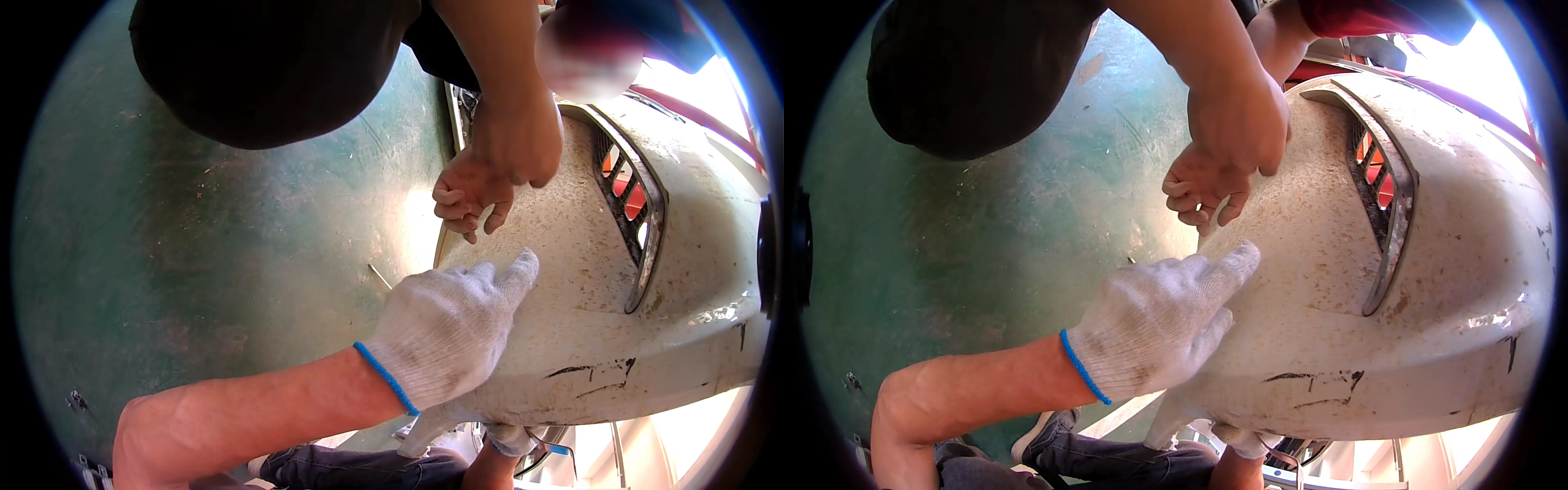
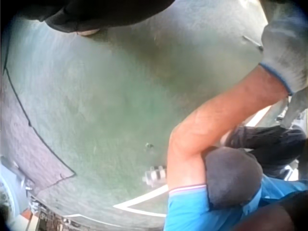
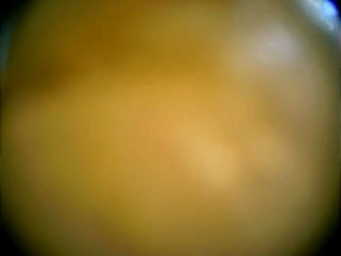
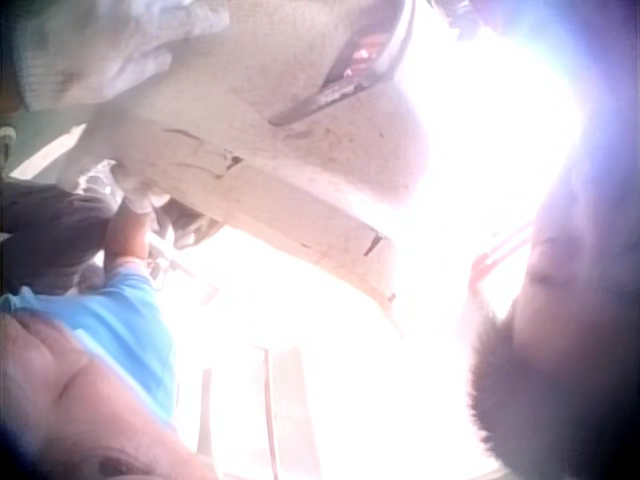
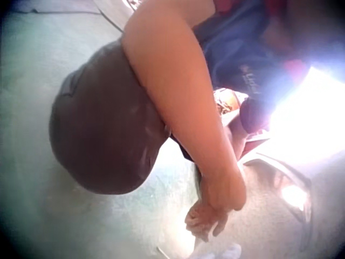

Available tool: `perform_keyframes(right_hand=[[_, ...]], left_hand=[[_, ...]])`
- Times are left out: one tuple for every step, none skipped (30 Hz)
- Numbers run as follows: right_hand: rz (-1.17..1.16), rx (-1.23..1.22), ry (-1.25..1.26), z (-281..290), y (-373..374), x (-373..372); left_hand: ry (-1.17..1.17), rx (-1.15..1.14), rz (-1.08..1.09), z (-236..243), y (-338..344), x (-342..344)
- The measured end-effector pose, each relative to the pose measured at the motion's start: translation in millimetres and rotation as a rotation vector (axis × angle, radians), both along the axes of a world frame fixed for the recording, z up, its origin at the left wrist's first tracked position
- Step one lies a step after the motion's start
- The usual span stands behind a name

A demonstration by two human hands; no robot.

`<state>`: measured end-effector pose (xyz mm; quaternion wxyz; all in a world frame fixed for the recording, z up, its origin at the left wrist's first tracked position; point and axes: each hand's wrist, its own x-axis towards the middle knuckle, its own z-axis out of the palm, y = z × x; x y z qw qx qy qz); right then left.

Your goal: The person puts on white gloves and works on a detached car bumper lying on the floor. They use a screwdriver to remove screws from a fog light housing and then detach the housing from the bumper. The person then manipulates the internal components of the bumper.

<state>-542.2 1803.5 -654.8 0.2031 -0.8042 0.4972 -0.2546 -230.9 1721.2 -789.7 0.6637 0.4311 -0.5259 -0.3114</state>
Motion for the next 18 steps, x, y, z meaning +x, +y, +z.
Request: perform_keyframes(right_hand=[[-0.052,-0.071,-0.009,-4.8,1.9,-3.1],[-0.071,-0.141,0.045,-10.1,3.8,-27.9],[-0.076,-0.158,0.088,-9.7,4.0,-34.8],[-0.080,-0.176,0.129,-9.4,3.5,-41.5],[-0.073,-0.146,0.161,-4.9,3.9,-36.0],[-0.066,-0.138,0.138,-3.8,3.1,-30.4],[-0.059,-0.130,0.116,-2.7,1.9,-24.6],[-0.053,-0.149,0.041,-4.4,-0.4,-17.7],[-0.043,-0.155,-0.002,-6.0,-1.7,-11.5],[-0.033,-0.160,-0.043,-6.7,-2.5,-5.1],[-0.014,-0.148,-0.053,-8.2,-4.2,1.6],[0.005,-0.165,-0.015,-7.8,-5.2,-0.1],[0.023,-0.183,0.021,-7.8,-6.3,-2.1],[0.041,-0.230,0.103,-6.1,-8.2,-13.5],[0.030,-0.241,0.135,-5.1,-8.8,-15.4],[0.017,-0.255,0.166,-4.5,-8.8,-16.0],[-0.027,-0.236,0.146,-5.4,-7.8,-3.7],[-0.060,-0.234,0.114,-9.3,-6.7,5.1]], left_hand=[[-0.009,0.001,0.001,0.6,0.2,0.1],[-0.018,0.002,0.002,1.4,0.7,0.5],[-0.028,0.006,0.006,1.2,1.3,0.9],[-0.027,0.012,0.005,0.5,1.8,0.8],[-0.027,0.016,0.004,-0.8,1.8,0.1],[-0.026,0.021,0.002,-1.9,2.2,-0.4],[-0.027,0.033,-0.014,-2.9,2.9,-0.5],[-0.028,0.041,-0.032,-2.7,3.6,-0.6],[-0.030,0.049,-0.050,-2.3,4.0,-0.4],[-0.038,0.055,-0.068,-1.4,4.4,-0.1],[-0.046,0.065,-0.080,-0.7,5.6,2.7],[-0.054,0.075,-0.093,-0.4,6.5,4.7],[-0.056,0.077,-0.101,-0.7,7.2,5.7],[-0.058,0.080,-0.109,-1.2,8.1,6.5],[-0.060,0.083,-0.117,-1.9,8.8,7.2],[-0.050,0.081,-0.129,-2.7,8.8,7.7],[-0.040,0.077,-0.142,-3.1,8.7,8.0],[-0.032,0.074,-0.156,-4.1,8.9,7.8]])
